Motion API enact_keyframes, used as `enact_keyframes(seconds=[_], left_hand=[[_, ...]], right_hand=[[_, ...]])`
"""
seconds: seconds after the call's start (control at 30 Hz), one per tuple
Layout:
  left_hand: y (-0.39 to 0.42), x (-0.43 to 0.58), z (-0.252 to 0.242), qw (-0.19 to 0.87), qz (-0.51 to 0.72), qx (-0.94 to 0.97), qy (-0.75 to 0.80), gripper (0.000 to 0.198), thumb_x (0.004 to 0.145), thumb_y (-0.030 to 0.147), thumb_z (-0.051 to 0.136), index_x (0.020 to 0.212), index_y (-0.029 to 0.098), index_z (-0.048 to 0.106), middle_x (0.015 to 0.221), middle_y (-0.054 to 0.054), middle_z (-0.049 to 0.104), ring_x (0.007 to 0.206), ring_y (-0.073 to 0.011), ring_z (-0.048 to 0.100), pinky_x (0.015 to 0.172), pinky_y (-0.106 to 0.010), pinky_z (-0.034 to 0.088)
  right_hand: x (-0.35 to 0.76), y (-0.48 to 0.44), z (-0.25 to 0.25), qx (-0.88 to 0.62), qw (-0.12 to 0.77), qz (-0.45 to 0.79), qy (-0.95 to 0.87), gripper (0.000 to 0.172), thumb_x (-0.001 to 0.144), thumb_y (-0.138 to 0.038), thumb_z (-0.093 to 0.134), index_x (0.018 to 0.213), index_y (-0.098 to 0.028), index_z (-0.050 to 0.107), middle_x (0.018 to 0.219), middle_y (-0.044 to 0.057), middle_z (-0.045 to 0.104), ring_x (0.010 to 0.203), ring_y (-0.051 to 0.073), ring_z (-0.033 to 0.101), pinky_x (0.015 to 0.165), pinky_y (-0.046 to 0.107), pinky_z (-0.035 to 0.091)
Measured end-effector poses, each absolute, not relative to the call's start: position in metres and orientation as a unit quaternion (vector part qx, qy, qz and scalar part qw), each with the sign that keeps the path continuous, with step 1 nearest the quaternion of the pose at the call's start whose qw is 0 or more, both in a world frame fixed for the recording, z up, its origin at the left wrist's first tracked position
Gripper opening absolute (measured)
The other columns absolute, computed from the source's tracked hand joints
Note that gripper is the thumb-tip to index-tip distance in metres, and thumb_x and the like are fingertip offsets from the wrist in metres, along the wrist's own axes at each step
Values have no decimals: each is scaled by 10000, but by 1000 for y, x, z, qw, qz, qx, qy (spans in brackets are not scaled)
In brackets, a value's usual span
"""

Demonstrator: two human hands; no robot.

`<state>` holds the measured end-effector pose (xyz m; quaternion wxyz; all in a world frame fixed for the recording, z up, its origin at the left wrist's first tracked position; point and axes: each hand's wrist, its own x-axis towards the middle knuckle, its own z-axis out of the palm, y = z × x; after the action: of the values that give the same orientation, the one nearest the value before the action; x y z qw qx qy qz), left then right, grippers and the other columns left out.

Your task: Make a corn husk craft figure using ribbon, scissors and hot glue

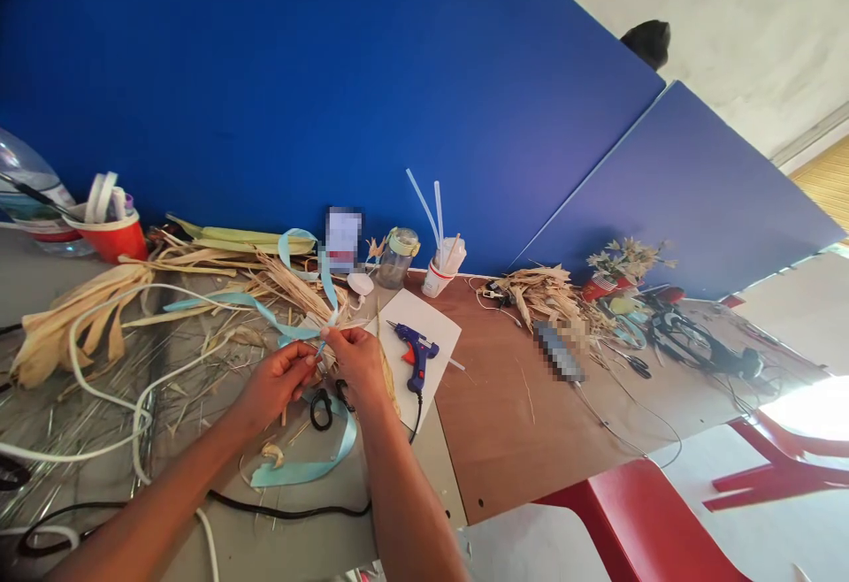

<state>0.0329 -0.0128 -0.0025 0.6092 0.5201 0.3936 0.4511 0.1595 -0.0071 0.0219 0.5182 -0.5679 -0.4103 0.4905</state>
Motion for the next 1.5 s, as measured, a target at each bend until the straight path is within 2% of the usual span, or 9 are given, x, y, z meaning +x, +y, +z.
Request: enact_keyframes(seconds=[0.1,0.37,0.53,0.73,0.9,1.03,1.13,1.3,1.5], left_hand=[[-13,32,1,628,441,507,392,227,756,380,596,678,172,548,510,55,449,418,-73,365,396,-197,283],[-11,26,3,765,394,403,312,209,754,334,640,710,146,559,492,62,442,371,-26,327,392,-169,177],[-10,23,2,819,379,335,270,155,752,253,662,725,134,567,482,66,458,333,0,317,402,-152,240],[-12,20,1,869,344,293,201,129,771,187,647,877,115,631,485,69,474,308,9,328,424,-157,311],[-16,20,-1,889,326,280,157,144,789,151,622,932,156,636,473,78,479,293,6,322,432,-162,325],[-16,20,1,891,325,273,161,127,776,148,638,902,165,643,464,71,488,296,0,344,424,-156,315],[-14,21,2,880,346,275,175,130,759,150,657,888,162,654,453,62,497,302,-10,367,416,-153,305],[-13,20,2,866,375,271,191,160,742,148,672,902,151,669,450,56,507,312,-13,384,425,-155,318],[-14,19,4,877,361,265,176,203,743,161,666,945,167,686,430,66,491,287,-5,342,416,-163,308]], right_hand=[[160,-9,25,-530,548,549,-343,324,614,-416,692,557,-193,465,464,-87,369,407,56,263,419,215,189],[160,-12,24,-435,544,629,-345,257,649,-392,659,578,-180,533,511,-55,420,466,79,353,485,222,276],[160,-9,17,-411,559,619,-367,202,676,-375,635,619,-183,605,528,-44,425,516,99,371,538,229,329],[163,-7,11,-293,544,702,-355,198,666,-365,703,667,-175,648,578,-24,484,545,107,404,566,237,374],[165,-7,9,-241,513,732,-378,273,636,-430,740,681,-172,664,709,11,555,602,122,461,583,260,424],[167,-8,6,-231,501,740,-385,290,616,-437,763,677,-171,663,717,30,588,697,167,549,613,284,450],[166,-8,6,-255,503,731,-384,308,612,-453,767,670,-173,651,673,30,601,707,179,572,615,289,451],[162,-6,5,-279,549,704,-353,265,581,-393,801,608,-193,629,559,-16,569,606,137,550,590,256,432],[160,-7,6,-267,539,712,-362,222,643,-371,762,758,-211,660,649,-6,621,649,147,575,582,248,422]])
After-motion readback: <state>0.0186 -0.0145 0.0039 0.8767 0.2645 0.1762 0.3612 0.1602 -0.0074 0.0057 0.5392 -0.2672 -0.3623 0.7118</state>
